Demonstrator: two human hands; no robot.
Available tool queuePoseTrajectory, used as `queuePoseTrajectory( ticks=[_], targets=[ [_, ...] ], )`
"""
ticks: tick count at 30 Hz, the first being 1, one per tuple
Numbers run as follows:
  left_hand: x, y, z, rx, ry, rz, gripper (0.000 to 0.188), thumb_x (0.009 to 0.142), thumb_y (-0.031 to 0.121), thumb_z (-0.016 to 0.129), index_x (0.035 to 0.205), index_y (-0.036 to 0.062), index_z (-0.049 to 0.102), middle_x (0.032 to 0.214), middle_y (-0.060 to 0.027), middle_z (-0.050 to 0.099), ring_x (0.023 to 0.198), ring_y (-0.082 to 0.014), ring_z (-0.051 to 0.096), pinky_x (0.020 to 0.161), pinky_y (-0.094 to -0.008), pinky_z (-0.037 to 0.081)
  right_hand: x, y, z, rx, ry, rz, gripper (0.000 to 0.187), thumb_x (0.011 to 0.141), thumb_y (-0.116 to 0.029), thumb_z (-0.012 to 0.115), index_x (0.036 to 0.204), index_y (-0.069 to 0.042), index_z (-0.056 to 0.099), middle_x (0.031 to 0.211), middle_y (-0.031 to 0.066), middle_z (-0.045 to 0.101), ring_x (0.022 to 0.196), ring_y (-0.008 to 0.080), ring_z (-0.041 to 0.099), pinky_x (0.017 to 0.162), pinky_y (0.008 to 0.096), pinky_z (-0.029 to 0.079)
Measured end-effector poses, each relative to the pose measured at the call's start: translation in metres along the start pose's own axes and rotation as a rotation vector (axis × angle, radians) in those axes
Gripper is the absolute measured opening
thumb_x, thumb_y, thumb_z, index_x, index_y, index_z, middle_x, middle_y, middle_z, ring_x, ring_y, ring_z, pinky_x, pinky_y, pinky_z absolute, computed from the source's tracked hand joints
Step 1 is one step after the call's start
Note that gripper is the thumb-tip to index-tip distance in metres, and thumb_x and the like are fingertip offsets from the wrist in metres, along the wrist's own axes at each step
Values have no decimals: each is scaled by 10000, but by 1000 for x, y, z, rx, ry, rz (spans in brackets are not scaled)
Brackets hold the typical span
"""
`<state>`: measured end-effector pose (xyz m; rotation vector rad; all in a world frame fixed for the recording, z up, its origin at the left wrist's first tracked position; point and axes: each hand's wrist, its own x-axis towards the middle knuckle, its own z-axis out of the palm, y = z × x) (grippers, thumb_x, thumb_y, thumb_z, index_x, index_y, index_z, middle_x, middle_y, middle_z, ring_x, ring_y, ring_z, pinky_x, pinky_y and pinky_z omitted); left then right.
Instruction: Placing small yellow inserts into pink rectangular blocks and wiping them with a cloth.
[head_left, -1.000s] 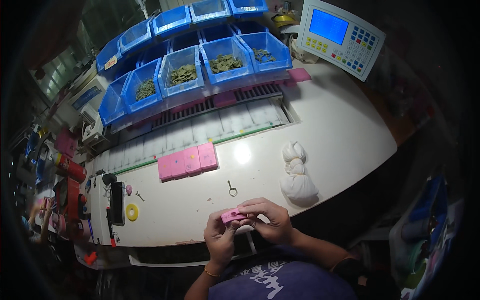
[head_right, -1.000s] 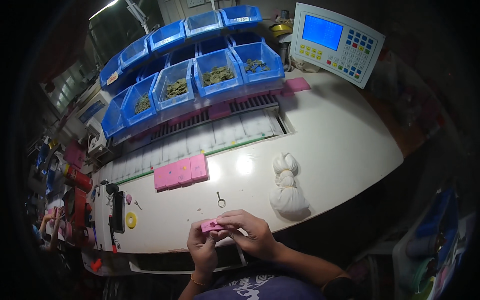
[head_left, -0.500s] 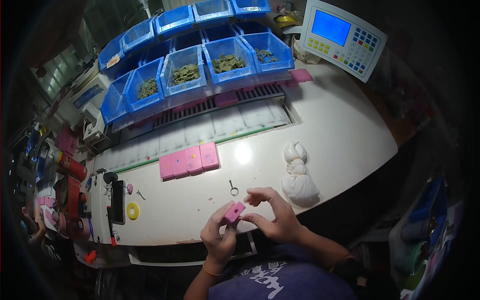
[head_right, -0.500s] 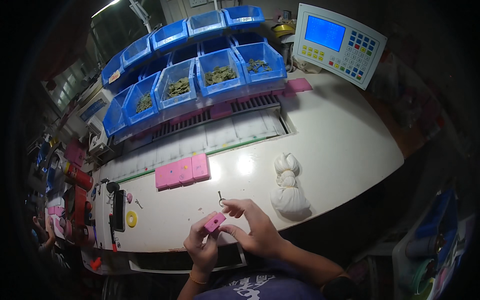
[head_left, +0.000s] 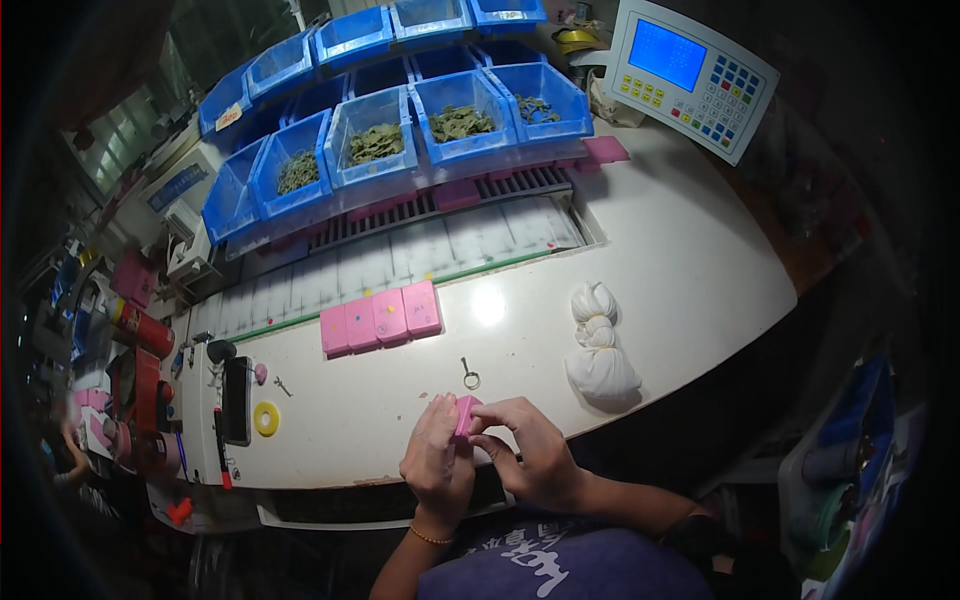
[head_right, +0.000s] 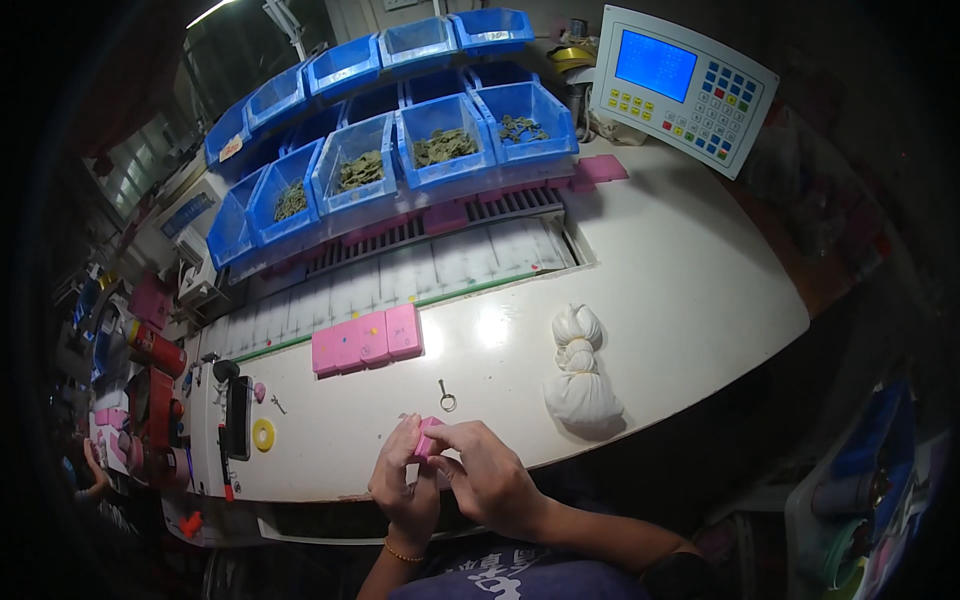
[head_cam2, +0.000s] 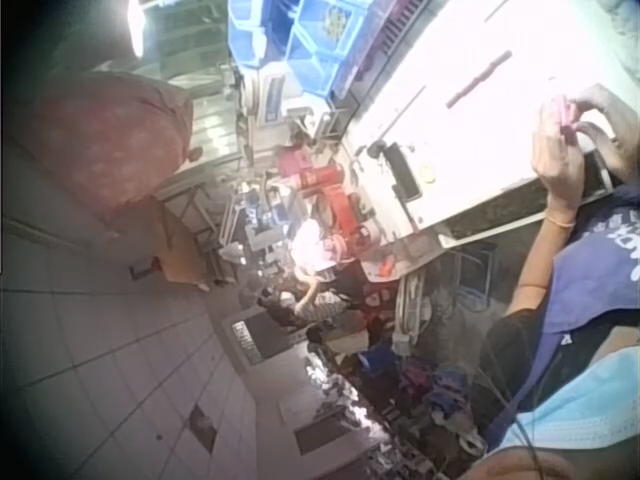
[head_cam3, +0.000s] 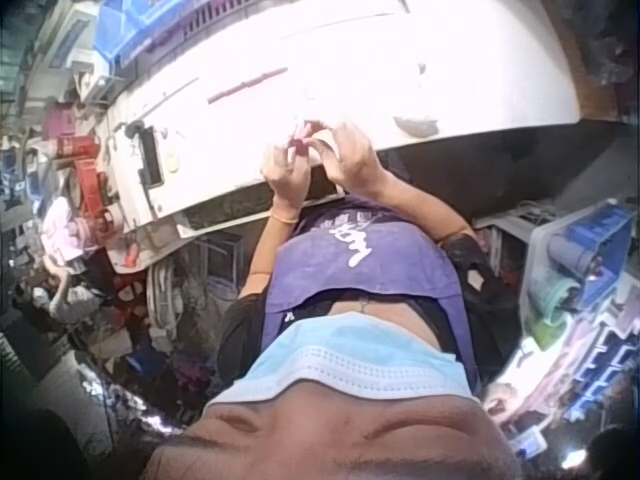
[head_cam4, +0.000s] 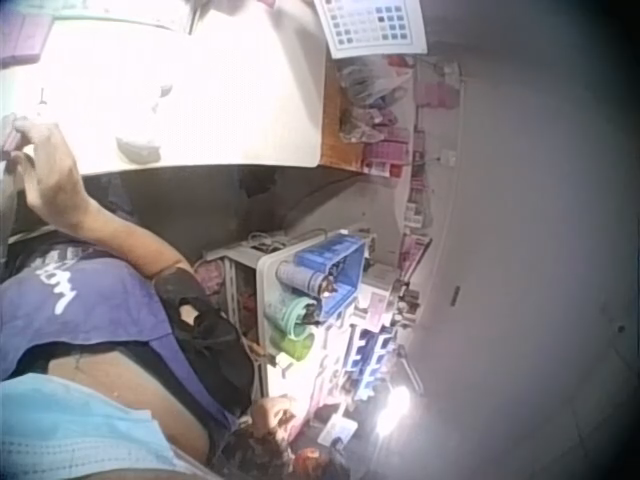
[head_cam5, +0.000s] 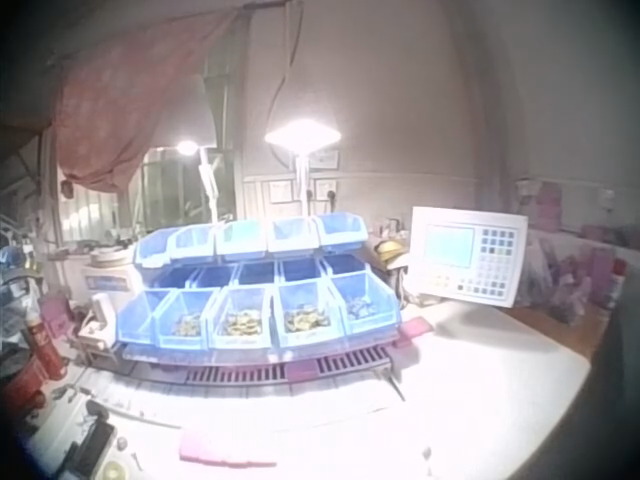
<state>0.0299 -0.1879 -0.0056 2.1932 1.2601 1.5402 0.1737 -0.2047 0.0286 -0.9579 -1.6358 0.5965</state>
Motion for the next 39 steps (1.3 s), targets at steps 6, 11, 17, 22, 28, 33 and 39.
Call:
queuePoseTrajectory(
  ticks=[6, 11, 17, 22, 28, 33, 39],
  targets=[
    [-1, 0, -3, -1, -30, -16, 310, 835, -41, 661, 1140, -8, 612, 1167, -219, 675, 1119, -407, 646, 964, -472, 523, 2, 7, -1, -39, -65, -151, 374, 792, 84, 664, 1141, 3, 557, 937, 151, 614, 834, 309, 622, 730, 387, 528],
    [0, -12, -7, 1, 2, -152, 420, 771, -74, 670, 1181, 6, 621, 1116, -214, 686, 1019, -401, 674, 899, -446, 544, -5, 5, -10, -46, -251, -43, 330, 753, 85, 703, 1049, -42, 633, 833, 112, 626, 757, 292, 605, 665, 372, 501],
    [7, -39, -36, 408, 38, -260, 425, 790, 9, 719, 1206, 23, 635, 1179, -201, 666, 992, -393, 650, 867, -439, 526, 15, 57, -17, -378, -79, -46, 298, 776, 21, 694, 1060, -63, 658, 978, 99, 635, 871, 281, 597, 748, 384, 505],
    [7, -35, -54, 616, -283, -297, 491, 800, 142, 761, 1267, 64, 632, 1227, -182, 632, 1038, -360, 575, 910, -435, 484, 49, 81, -27, -554, -252, -176, 247, 817, -70, 657, 1064, -89, 663, 1098, 77, 610, 973, 268, 571, 832, 382, 495],
    [11, -58, -73, 354, -190, -387, 436, 763, 181, 793, 1160, 35, 687, 1007, -148, 663, 927, -324, 594, 855, -426, 497, 63, 101, -20, -690, -445, -345, 176, 765, -118, 641, 934, -71, 632, 1064, 73, 607, 951, 262, 559, 820, 356, 473],
    [84, -126, -63, 344, 85, -438, 370, 795, 179, 780, 1106, -4, 700, 977, -172, 705, 845, -256, 671, 792, -345, 522, 48, 101, -15, -641, -290, -230, 110, 815, -72, 622, 918, -36, 605, 1014, 102, 593, 984, 273, 541, 857, 378, 443],
    [164, -220, -31, 657, 137, -408, 383, 816, 244, 729, 1126, 23, 682, 1067, -189, 677, 1042, -355, 619, 907, -437, 486, 24, 88, -17, 129, -104, 442, 67, 977, -83, 550, 984, -46, 606, 1006, 50, 595, 995, 173, 509, 875, 305, 433]
  ],
)
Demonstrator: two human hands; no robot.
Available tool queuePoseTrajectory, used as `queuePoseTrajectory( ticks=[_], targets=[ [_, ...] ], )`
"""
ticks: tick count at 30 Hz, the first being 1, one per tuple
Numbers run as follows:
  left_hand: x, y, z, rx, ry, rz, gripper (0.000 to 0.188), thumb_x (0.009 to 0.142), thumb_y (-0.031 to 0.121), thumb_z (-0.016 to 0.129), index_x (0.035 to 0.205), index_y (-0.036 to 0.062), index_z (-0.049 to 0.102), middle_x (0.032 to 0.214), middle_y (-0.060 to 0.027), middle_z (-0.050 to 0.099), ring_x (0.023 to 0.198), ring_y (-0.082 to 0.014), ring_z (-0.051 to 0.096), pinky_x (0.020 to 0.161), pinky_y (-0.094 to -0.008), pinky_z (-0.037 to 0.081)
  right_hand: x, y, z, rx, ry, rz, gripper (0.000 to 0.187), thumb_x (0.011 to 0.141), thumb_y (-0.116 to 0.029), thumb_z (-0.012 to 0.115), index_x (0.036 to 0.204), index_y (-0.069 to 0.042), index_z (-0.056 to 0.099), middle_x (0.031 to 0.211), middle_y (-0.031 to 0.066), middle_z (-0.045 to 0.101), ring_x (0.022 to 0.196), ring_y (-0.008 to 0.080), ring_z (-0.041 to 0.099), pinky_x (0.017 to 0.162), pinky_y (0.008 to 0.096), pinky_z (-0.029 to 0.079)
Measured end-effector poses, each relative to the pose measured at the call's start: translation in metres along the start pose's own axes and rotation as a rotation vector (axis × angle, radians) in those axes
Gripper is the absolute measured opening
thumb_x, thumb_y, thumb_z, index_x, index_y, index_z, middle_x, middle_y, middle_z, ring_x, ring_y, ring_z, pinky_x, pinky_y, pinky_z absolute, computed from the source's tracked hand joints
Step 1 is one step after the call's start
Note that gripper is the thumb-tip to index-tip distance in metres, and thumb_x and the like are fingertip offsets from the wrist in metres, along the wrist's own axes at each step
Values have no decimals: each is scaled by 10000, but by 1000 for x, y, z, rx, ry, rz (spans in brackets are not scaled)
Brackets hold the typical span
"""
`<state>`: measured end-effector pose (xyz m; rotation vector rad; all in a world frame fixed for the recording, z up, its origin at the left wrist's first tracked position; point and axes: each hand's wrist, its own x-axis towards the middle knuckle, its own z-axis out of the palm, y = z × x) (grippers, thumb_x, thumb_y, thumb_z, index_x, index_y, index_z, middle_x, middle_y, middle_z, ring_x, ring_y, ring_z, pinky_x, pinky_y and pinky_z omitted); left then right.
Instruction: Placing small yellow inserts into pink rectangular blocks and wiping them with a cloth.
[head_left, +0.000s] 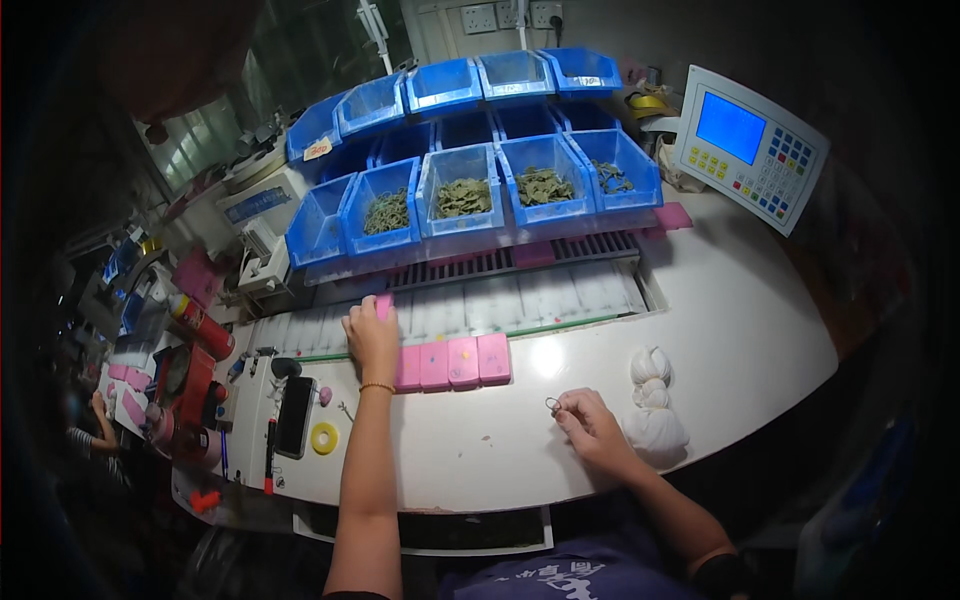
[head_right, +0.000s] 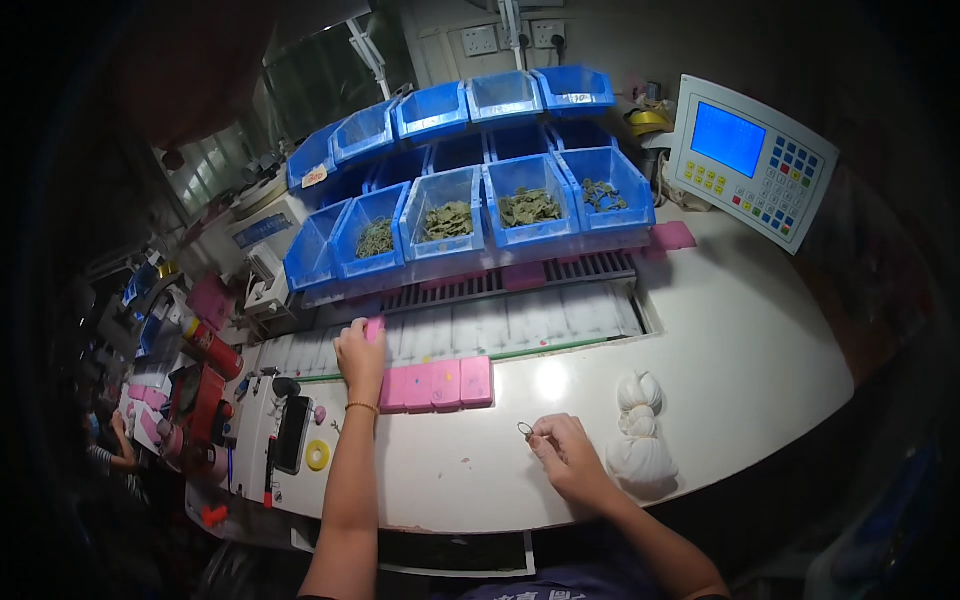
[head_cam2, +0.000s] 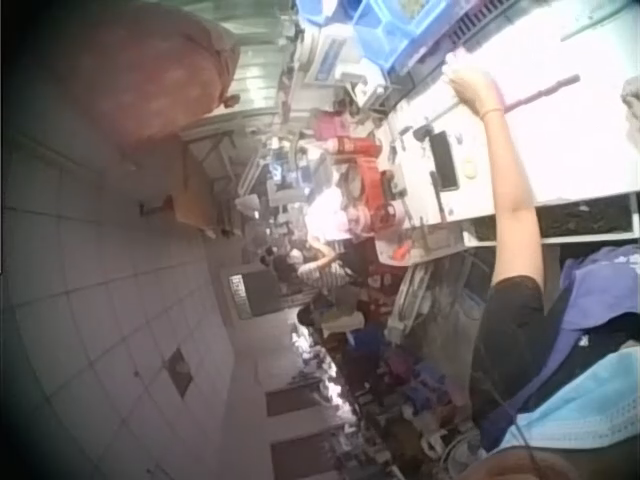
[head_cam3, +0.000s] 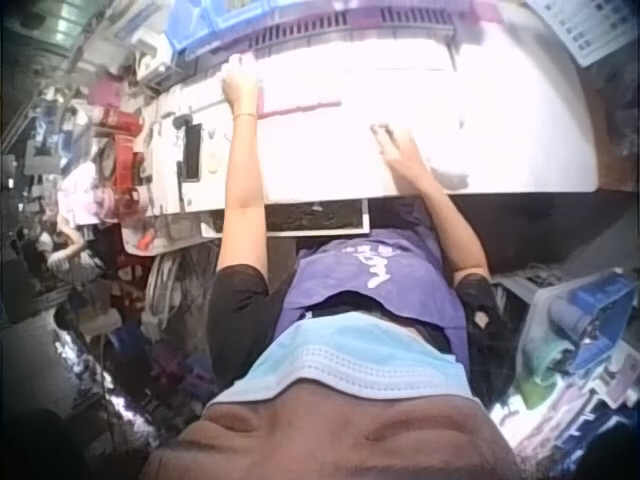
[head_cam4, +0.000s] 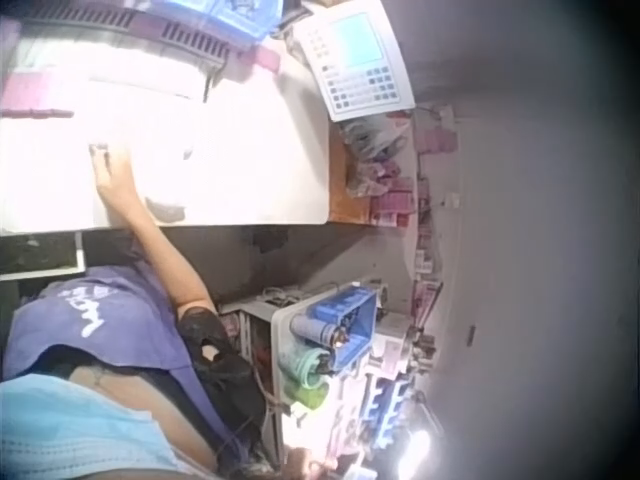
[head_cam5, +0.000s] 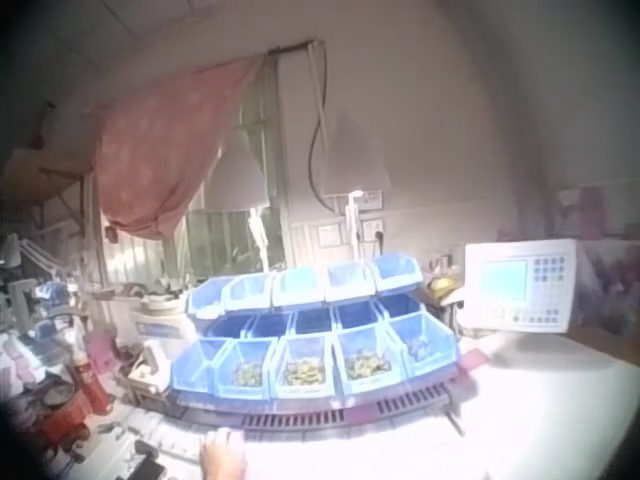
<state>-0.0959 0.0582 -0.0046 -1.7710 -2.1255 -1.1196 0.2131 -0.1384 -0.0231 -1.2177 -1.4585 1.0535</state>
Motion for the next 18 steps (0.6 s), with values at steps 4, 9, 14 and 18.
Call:
queuePoseTrajectory(
  ticks=[4, 9, 14, 18],
  targets=[
    [7, -22, 13, 263, -2, 18, 362, 850, 271, 690, 1126, 38, 665, 1113, -184, 647, 1072, -374, 570, 913, -464, 469, -4, -11, -15, 359, -42, 274, 151, 1001, -146, 558, 1090, -37, 615, 1099, 27, 616, 1042, 121, 516, 912, 273, 427],
    [-58, 24, -52, -231, -277, 24, 228, 933, 220, 619, 1045, 40, 704, 989, -149, 682, 917, -273, 618, 797, -416, 500, 7, -23, -15, 800, -39, 328, 248, 1012, -176, 553, 1194, -12, 592, 1183, 33, 585, 1074, 101, 526, 968, 282, 403],
    [-169, 110, -108, -980, -793, -225, 233, 979, 184, 618, 1055, -1, 738, 928, -62, 718, 804, -92, 630, 686, -247, 519, -2, -31, 9, 892, -102, 278, 260, 1022, -162, 533, 1251, -44, 567, 1177, -2, 554, 1053, 80, 501, 945, 267, 397],
    [-189, 131, -110, -1258, -905, -410, 271, 993, 189, 606, 1067, -51, 708, 894, -93, 698, 788, -123, 635, 695, -271, 544, -12, -34, 19, 841, -103, 255, 272, 1030, -154, 517, 1277, -43, 536, 1030, -26, 497, 937, 70, 466, 826, 253, 399]
  ],
)
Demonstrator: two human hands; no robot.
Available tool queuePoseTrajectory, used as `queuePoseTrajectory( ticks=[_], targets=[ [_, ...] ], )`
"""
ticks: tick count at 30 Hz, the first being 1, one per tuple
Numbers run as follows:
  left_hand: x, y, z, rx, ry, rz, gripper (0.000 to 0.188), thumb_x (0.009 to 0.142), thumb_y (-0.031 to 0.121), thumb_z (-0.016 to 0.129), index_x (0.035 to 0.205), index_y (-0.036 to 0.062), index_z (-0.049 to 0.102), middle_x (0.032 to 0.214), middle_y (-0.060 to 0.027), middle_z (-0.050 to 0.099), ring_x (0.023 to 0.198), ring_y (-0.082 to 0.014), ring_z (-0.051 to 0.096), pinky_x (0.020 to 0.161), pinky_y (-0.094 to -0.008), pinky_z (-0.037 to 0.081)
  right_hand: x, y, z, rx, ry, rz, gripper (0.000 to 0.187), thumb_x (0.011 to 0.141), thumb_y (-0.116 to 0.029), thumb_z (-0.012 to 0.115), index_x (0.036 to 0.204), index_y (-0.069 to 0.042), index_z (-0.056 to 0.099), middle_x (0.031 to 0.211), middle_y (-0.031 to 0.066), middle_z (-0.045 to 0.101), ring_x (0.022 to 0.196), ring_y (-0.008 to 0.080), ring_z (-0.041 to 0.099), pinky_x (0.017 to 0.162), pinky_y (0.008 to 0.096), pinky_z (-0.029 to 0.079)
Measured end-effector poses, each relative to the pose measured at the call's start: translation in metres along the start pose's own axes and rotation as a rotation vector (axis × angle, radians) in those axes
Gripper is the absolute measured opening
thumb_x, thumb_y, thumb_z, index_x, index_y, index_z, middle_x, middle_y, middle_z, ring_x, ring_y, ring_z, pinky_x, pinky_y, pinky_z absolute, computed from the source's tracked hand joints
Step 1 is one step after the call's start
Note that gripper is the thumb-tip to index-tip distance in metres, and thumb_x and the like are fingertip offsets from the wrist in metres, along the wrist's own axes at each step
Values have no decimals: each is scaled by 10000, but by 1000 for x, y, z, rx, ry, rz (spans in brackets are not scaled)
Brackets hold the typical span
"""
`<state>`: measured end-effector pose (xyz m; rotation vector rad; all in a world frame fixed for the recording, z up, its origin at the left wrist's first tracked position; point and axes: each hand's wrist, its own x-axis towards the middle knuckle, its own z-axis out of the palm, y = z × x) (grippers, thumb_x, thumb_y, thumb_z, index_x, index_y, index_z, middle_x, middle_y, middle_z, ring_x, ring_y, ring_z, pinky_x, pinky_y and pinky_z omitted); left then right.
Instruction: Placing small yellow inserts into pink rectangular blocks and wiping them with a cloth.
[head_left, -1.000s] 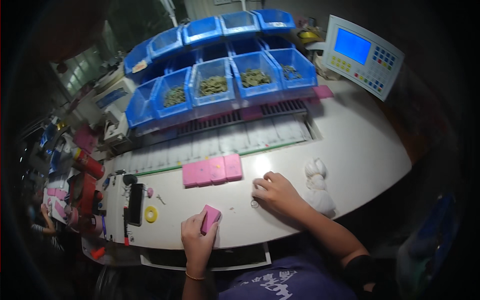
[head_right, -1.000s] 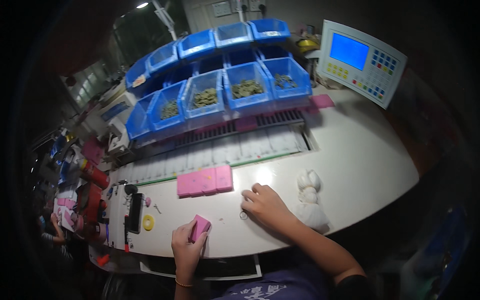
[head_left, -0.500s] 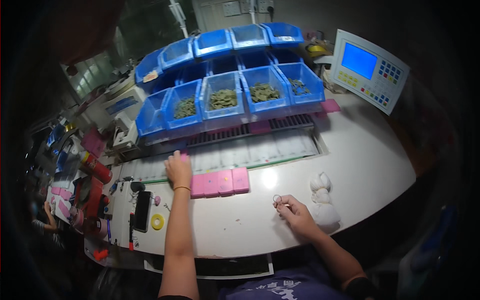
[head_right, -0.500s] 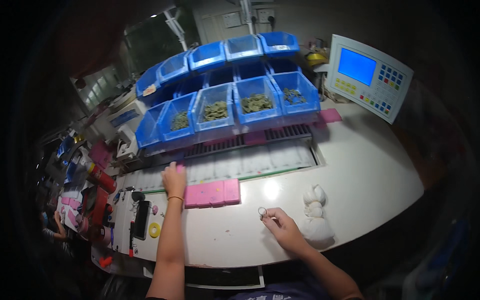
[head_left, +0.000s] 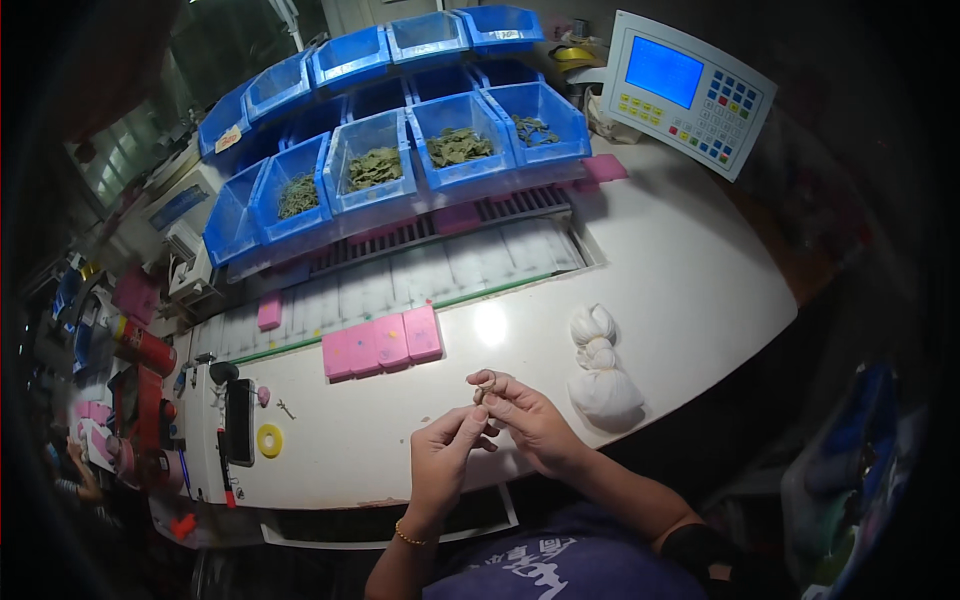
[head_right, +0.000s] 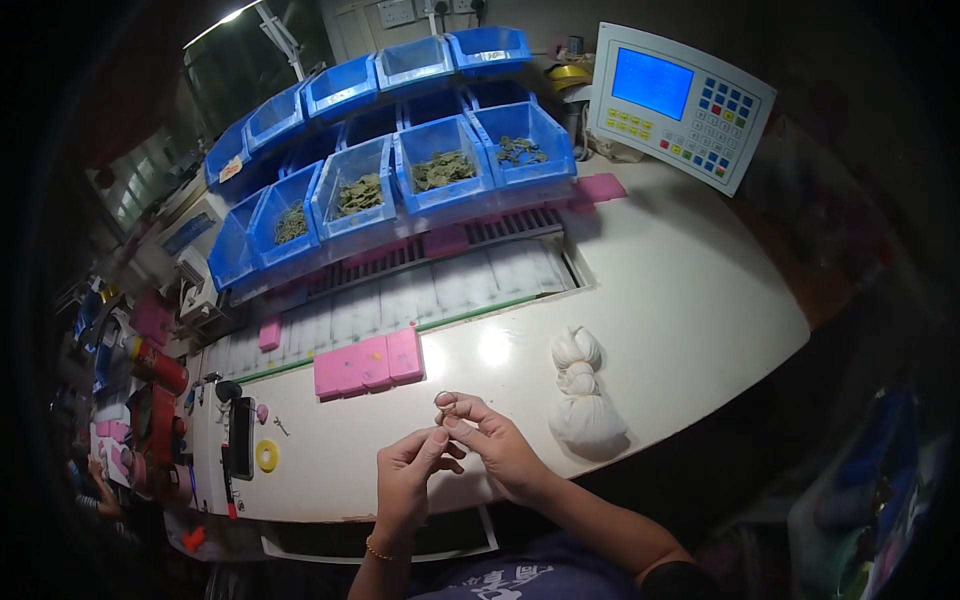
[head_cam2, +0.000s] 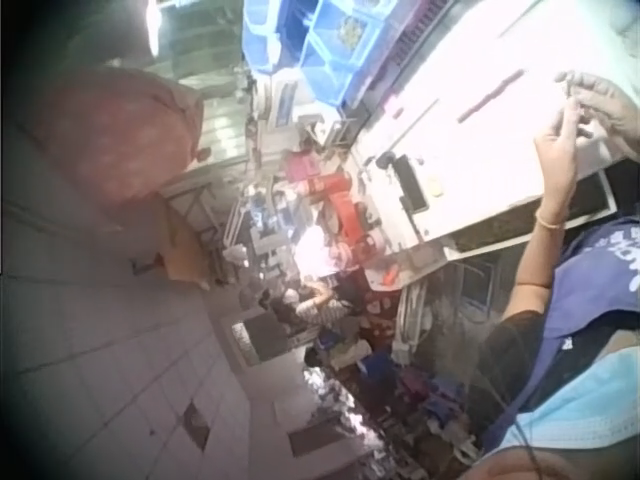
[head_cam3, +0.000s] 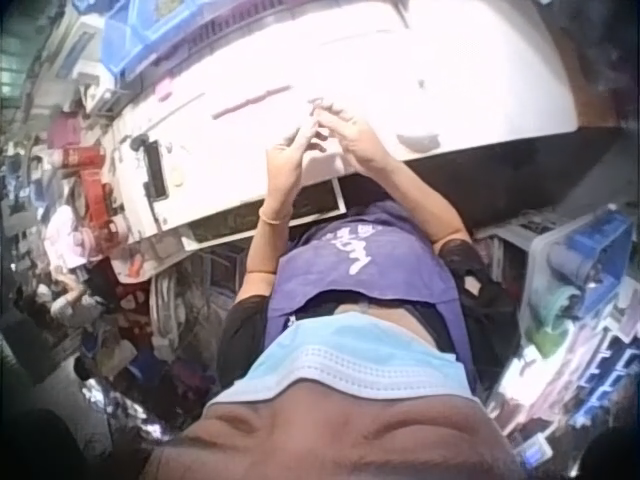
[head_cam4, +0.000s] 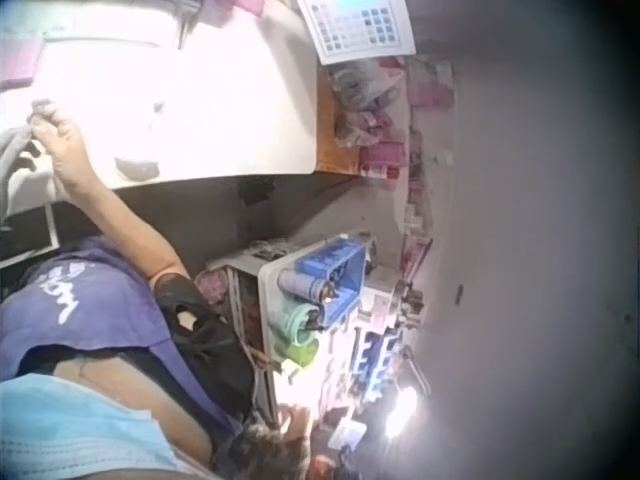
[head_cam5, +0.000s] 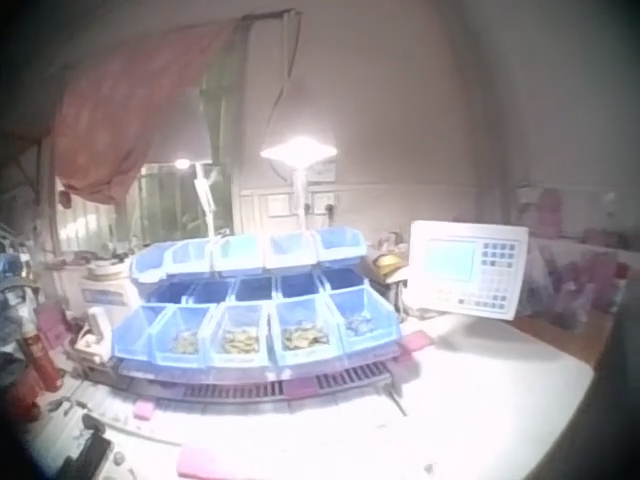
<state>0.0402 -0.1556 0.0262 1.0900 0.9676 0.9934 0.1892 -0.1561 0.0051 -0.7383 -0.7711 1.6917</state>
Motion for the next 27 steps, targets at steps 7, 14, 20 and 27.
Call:
queuePoseTrajectory(
  ticks=[7, 14, 20, 27],
  targets=[
    [-9, -3, 7, -138, 33, -5, 261, 991, 156, 589, 1029, -87, 679, 818, -107, 666, 752, -153, 635, 694, -302, 542, -14, -3, 4, -24, 13, -14, 220, 1031, -151, 514, 1199, -29, 584, 1186, 26, 529, 994, 85, 516, 826, 249, 458],
    [-11, -6, 9, -104, 24, 134, 215, 977, 145, 596, 931, -53, 665, 794, -71, 648, 697, -131, 581, 691, -262, 464, -20, -5, 3, -164, 25, -130, 183, 986, -146, 608, 1082, -8, 681, 1221, 65, 564, 1066, 126, 539, 906, 285, 464],
    [-15, -7, 14, 305, 160, 271, 63, 897, 36, 663, 876, -17, 638, 774, -42, 620, 660, -115, 552, 606, -247, 447, -25, -12, 8, -737, 152, -462, 133, 918, -115, 678, 1022, -40, 711, 1076, 83, 646, 1079, 210, 535, 948, 332, 434],
    [-13, -9, 21, 804, 309, 716, 109, 790, -26, 716, 867, -7, 640, 769, -109, 624, 609, -175, 583, 574, -286, 485, -26, -10, 13, -972, 213, -636, 88, 880, -62, 700, 966, -43, 703, 1023, 73, 645, 1030, 231, 533, 917, 335, 433]
  ],
)
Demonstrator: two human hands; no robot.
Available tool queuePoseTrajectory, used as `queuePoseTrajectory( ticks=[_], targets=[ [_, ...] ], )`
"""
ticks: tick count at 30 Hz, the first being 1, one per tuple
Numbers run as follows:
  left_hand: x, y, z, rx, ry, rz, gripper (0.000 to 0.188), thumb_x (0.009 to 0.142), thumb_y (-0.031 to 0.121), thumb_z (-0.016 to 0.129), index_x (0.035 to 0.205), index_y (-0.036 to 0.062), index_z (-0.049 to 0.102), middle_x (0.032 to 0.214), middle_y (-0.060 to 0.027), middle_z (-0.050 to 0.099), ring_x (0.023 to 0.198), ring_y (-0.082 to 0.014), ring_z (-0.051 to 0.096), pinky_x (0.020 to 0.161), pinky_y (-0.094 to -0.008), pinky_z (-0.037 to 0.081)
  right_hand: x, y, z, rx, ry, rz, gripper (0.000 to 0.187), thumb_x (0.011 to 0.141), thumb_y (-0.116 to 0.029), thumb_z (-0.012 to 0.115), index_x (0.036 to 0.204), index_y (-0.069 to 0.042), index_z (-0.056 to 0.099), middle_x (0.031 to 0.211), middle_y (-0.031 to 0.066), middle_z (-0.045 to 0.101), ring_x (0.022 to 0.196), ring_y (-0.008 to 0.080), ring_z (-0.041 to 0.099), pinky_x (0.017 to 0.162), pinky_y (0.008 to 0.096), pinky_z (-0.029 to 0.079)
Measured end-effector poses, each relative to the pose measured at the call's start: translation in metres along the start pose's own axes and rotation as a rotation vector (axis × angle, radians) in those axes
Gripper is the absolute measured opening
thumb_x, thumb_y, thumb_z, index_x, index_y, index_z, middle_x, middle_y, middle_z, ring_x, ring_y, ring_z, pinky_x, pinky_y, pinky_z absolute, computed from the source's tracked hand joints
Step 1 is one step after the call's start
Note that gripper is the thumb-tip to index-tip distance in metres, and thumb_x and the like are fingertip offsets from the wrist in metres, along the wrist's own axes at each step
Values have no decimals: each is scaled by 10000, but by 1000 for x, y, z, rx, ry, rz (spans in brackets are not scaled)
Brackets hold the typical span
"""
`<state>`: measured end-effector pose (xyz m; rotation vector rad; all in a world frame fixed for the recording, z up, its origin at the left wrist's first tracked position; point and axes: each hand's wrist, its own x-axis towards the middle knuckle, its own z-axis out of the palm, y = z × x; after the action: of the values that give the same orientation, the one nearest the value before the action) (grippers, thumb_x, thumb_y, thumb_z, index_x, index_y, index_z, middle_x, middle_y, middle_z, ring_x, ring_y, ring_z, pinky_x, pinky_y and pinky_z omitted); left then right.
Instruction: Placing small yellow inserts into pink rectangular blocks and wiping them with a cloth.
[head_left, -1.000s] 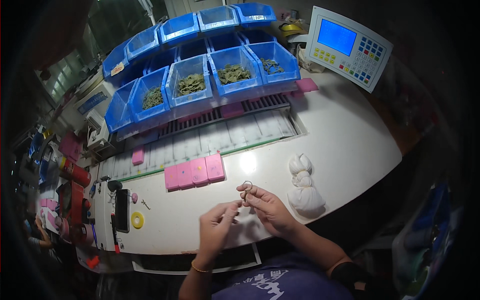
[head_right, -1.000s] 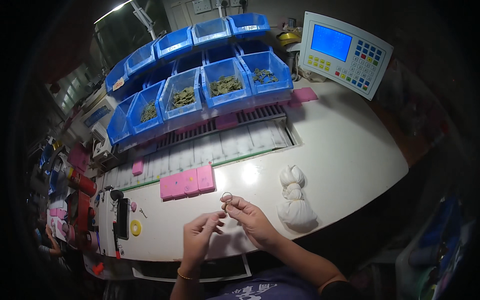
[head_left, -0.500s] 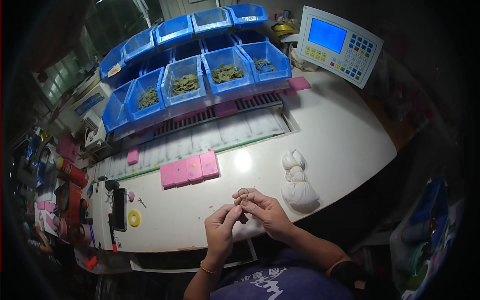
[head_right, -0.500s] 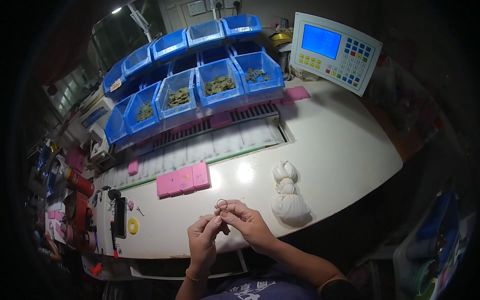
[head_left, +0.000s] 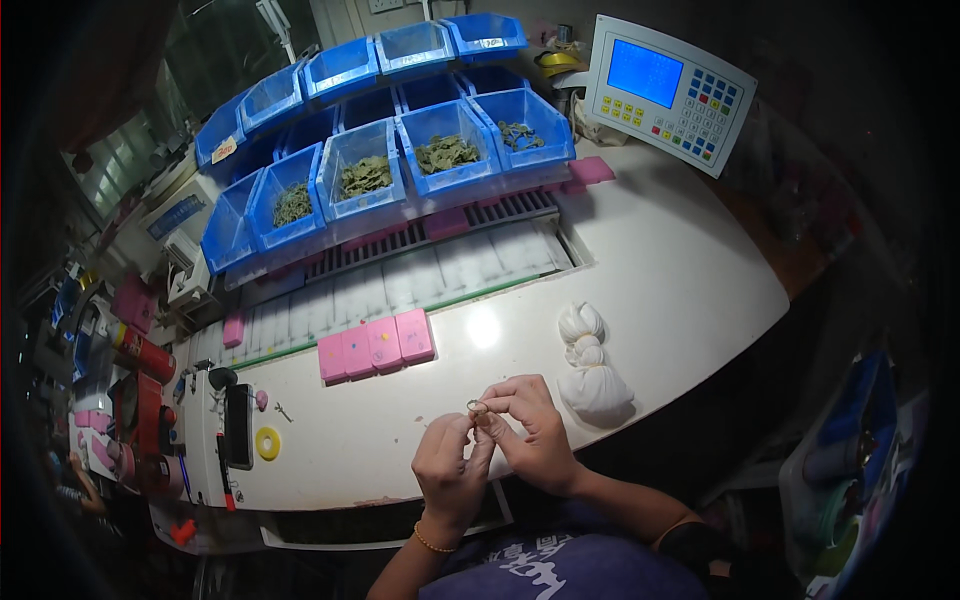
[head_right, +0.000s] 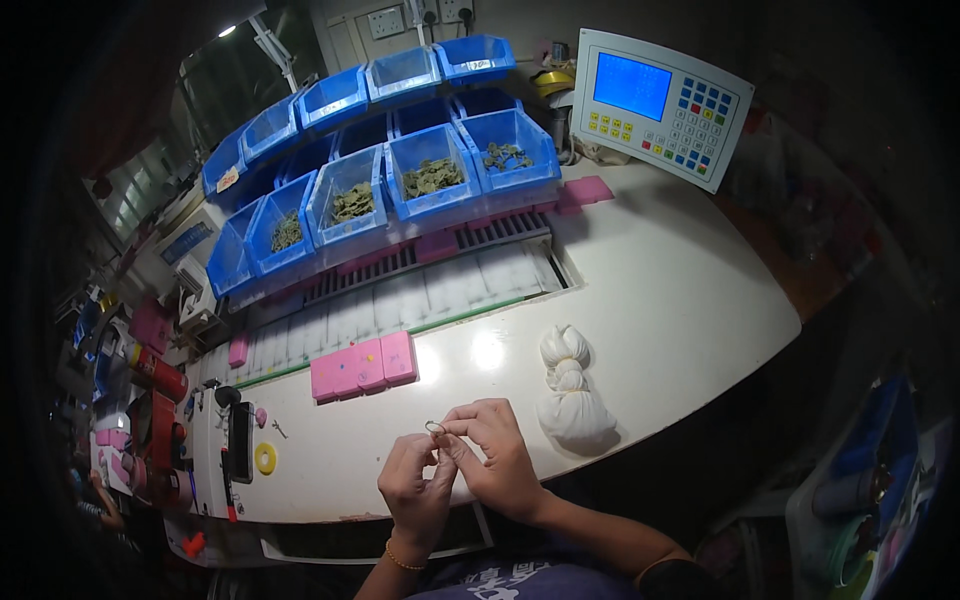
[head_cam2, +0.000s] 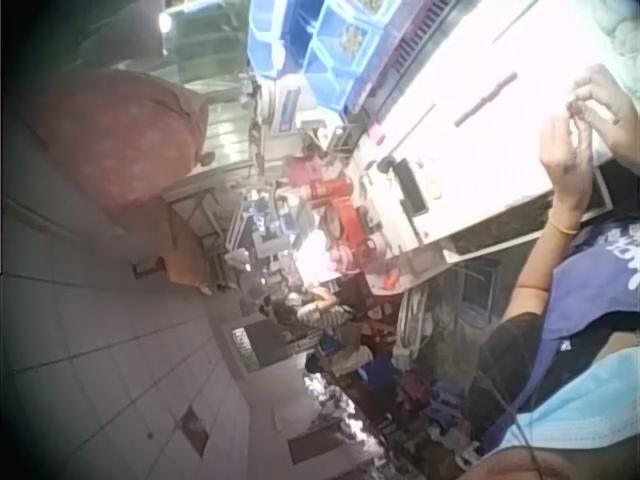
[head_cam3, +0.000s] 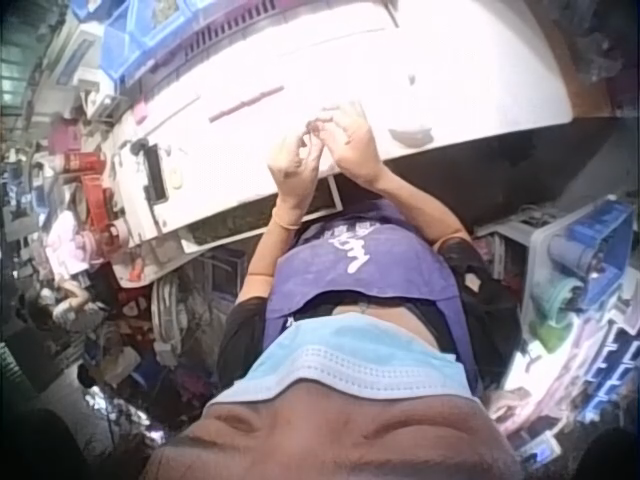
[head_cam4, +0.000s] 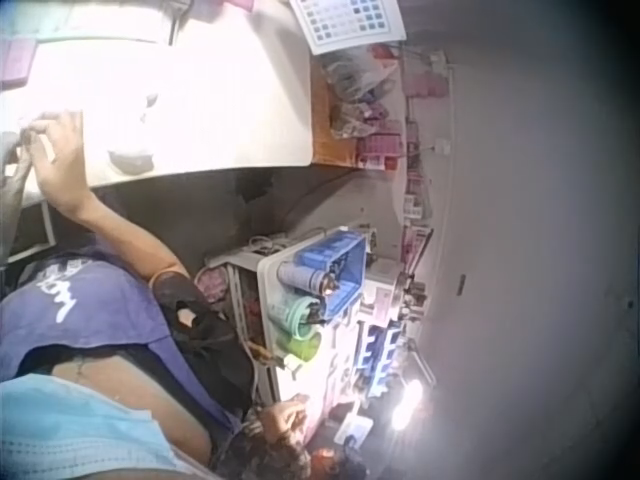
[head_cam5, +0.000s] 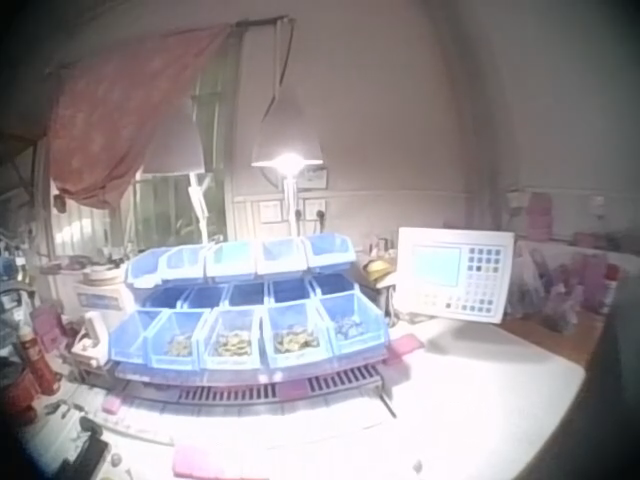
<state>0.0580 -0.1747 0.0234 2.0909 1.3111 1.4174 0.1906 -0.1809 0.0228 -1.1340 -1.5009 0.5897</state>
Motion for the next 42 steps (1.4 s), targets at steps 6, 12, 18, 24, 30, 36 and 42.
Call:
queuePoseTrajectory(
  ticks=[6, 12, 18, 24, 30, 36, 42],
  targets=[
    [-17, 9, -33, -32, -188, -130, 94, 775, 1, 739, 813, 10, 653, 739, -99, 648, 599, -188, 619, 557, -287, 483, 4, 3, -2, -90, 64, -59, 102, 849, -10, 712, 940, -50, 688, 995, 62, 645, 999, 240, 533, 878, 346, 438],
    [-65, -27, -82, 138, -511, -416, 170, 807, 169, 753, 766, 20, 683, 704, -128, 662, 615, -281, 652, 593, -352, 507, 13, 8, -1, -179, 28, -126, 114, 861, -16, 709, 968, -42, 679, 988, 67, 638, 962, 227, 561, 826, 325, 472],
    [-60, -42, -104, 107, -362, -519, 232, 794, 185, 800, 713, -4, 694, 619, -140, 640, 543, -261, 624, 538, -323, 465, 18, 13, 6, 141, -80, 229, 103, 902, -52, 665, 998, -17, 675, 885, 103, 640, 766, 243, 597, 732, 338, 497],
    [-61, -95, -93, 201, 47, -400, 207, 829, 106, 752, 689, 9, 634, 627, -137, 605, 526, -300, 580, 500, -364, 435, 62, 25, 20, -321, -222, 147, 147, 966, -132, 597, 1020, -2, 640, 790, 144, 692, 692, 275, 684, 654, 344, 523],
    [-53, -114, -81, 343, 58, -288, 220, 824, 134, 744, 659, 62, 619, 604, -113, 571, 519, -319, 559, 488, -395, 431, 224, 12, 99, -659, -92, -445, 141, 944, -212, 604, 899, -81, 624, 703, 147, 651, 628, 357, 643, 563, 453, 488],
    [-49, -99, -85, 433, 120, -193, 236, 848, 171, 732, 682, 33, 638, 624, -129, 590, 523, -291, 563, 486, -379, 432, 379, 10, 191, -1009, 15, -731, 45, 739, -119, 641, 705, -106, 667, 813, 83, 632, 886, 286, 553, 748, 387, 410],
    [-44, -90, -82, 412, 243, -127, 210, 828, 116, 735, 676, 73, 597, 579, -121, 516, 490, -322, 513, 464, -409, 413, 425, 30, 224, -1384, -142, -488, 159, 784, -207, 647, 836, -132, 777, 971, 59, 691, 1044, 235, 527, 882, 424, 345]
  ],
)
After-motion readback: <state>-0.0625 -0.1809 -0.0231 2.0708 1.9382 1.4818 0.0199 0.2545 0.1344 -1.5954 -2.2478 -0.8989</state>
